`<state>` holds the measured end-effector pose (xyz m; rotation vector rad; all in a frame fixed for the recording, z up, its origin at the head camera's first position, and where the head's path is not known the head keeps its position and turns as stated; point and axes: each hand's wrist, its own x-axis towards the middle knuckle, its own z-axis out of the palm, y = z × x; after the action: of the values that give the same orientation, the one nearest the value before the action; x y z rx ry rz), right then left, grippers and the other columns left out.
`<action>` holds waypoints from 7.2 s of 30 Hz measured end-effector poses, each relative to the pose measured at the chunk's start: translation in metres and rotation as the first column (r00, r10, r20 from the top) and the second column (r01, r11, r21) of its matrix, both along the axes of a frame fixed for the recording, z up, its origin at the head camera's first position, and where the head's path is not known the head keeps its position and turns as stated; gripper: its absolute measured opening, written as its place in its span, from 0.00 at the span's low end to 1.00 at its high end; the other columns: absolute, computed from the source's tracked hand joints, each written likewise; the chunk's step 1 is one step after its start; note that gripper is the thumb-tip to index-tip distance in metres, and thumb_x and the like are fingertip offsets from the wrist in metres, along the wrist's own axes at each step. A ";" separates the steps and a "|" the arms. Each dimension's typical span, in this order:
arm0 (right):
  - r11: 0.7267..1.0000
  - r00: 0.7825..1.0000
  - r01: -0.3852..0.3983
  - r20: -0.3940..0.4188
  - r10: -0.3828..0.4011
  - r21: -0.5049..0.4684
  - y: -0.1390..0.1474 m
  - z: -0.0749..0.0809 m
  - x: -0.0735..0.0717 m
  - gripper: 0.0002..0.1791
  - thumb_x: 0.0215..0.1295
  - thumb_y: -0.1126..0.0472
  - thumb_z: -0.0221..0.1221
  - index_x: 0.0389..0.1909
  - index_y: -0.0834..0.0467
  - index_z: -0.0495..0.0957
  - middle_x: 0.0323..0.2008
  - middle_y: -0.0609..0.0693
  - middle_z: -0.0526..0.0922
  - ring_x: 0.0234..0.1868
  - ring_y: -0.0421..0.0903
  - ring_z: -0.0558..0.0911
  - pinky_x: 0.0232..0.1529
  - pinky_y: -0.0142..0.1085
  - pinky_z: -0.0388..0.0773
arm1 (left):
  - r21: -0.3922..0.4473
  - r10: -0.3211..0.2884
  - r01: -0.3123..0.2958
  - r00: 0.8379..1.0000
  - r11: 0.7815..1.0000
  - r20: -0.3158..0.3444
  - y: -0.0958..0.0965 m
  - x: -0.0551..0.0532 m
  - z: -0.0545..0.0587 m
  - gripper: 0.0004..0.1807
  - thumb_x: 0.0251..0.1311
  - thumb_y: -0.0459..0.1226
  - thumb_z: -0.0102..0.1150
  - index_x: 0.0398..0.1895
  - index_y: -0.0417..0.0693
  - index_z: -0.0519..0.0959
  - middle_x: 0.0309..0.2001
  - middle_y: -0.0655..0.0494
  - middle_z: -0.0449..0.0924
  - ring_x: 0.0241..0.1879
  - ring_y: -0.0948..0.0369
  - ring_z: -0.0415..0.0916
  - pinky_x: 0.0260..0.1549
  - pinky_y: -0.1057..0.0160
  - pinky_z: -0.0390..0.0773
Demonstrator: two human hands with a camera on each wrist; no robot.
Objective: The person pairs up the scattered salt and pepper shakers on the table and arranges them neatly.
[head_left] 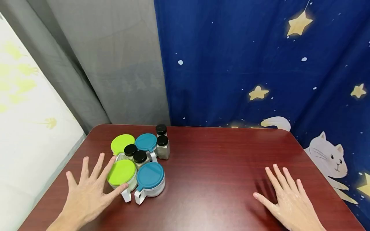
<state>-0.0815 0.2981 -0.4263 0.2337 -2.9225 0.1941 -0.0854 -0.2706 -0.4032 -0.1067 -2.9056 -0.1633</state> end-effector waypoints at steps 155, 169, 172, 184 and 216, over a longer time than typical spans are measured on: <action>0.687 0.968 -0.183 -0.006 0.251 -0.704 0.083 0.006 -0.150 0.44 0.61 0.72 0.69 0.77 0.64 0.59 0.63 0.77 0.68 0.49 0.20 0.72 0.44 0.19 0.73 | 0.646 -0.409 0.270 0.910 0.714 0.072 0.417 -0.159 -0.045 0.60 0.32 0.57 0.87 0.71 0.58 0.62 0.59 0.65 0.73 0.54 0.64 0.76 0.51 0.66 0.75; 0.822 0.981 -0.056 -0.184 -0.060 -0.567 0.069 0.052 -0.108 0.36 0.72 0.56 0.58 0.79 0.51 0.59 0.75 0.63 0.59 0.74 0.63 0.58 0.69 0.63 0.54 | 0.580 -0.493 0.365 0.867 0.728 0.073 0.360 -0.129 -0.029 0.65 0.52 0.60 0.73 0.83 0.46 0.43 0.81 0.57 0.42 0.78 0.61 0.41 0.71 0.64 0.52; 0.831 0.981 -0.090 -0.195 -0.023 -0.548 0.057 0.061 -0.096 0.36 0.73 0.55 0.59 0.79 0.47 0.59 0.77 0.62 0.57 0.75 0.67 0.54 0.67 0.70 0.49 | 0.612 -0.523 0.397 0.851 0.684 0.033 0.335 -0.113 -0.016 0.57 0.60 0.55 0.68 0.83 0.47 0.45 0.81 0.57 0.44 0.78 0.62 0.42 0.72 0.63 0.50; 0.783 0.900 -0.400 -0.365 0.237 -0.477 -0.016 0.051 -0.057 0.35 0.62 0.72 0.67 0.70 0.55 0.72 0.67 0.54 0.75 0.68 0.28 0.65 0.63 0.18 0.54 | 0.658 -0.528 0.406 0.849 0.634 -0.015 0.252 -0.038 0.003 0.50 0.65 0.53 0.63 0.83 0.55 0.47 0.80 0.62 0.48 0.77 0.64 0.43 0.71 0.52 0.56; 0.542 0.527 -0.840 -0.211 0.823 0.017 -0.314 0.009 -0.101 0.42 0.64 0.72 0.61 0.78 0.62 0.57 0.79 0.58 0.53 0.77 0.55 0.55 0.74 0.41 0.52 | 0.590 -0.058 0.044 0.998 0.806 0.006 0.016 -0.007 -0.008 0.64 0.50 0.55 0.78 0.80 0.38 0.49 0.75 0.37 0.51 0.70 0.39 0.56 0.58 0.34 0.67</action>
<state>-0.1825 -0.0154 -0.4175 1.5530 -2.3268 0.4035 -0.0926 -0.2548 -0.4108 -0.0735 -2.7233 -1.0707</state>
